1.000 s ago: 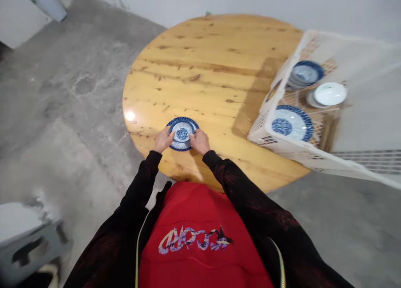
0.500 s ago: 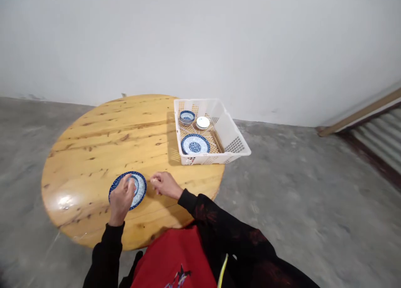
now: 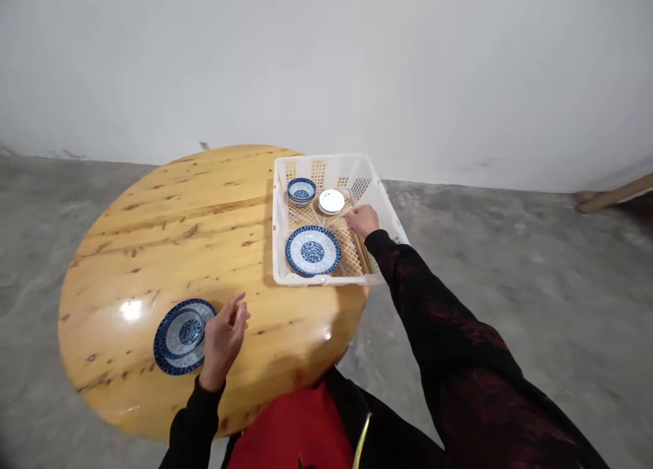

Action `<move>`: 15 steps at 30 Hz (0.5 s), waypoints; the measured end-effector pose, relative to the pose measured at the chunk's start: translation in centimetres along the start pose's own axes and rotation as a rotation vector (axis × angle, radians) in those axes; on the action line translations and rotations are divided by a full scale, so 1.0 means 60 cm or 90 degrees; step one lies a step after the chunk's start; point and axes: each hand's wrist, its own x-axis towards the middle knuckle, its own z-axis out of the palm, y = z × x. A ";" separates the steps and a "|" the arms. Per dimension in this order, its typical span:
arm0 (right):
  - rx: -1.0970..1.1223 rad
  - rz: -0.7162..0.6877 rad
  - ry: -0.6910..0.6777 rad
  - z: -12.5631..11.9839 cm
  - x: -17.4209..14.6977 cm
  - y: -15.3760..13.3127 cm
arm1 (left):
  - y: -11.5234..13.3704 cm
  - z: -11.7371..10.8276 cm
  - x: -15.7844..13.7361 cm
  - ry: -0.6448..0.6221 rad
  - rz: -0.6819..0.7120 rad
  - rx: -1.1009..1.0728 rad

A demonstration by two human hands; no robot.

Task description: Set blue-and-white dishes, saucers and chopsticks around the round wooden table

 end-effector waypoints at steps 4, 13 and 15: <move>-0.032 0.076 -0.021 0.022 0.105 0.038 | 0.044 0.044 0.001 -0.003 -0.033 -0.023; -0.076 0.098 -0.072 0.079 0.221 0.047 | 0.117 0.101 0.029 0.020 -0.057 -0.037; -0.099 0.090 -0.070 0.086 0.231 0.051 | 0.129 0.109 0.041 0.027 -0.052 -0.037</move>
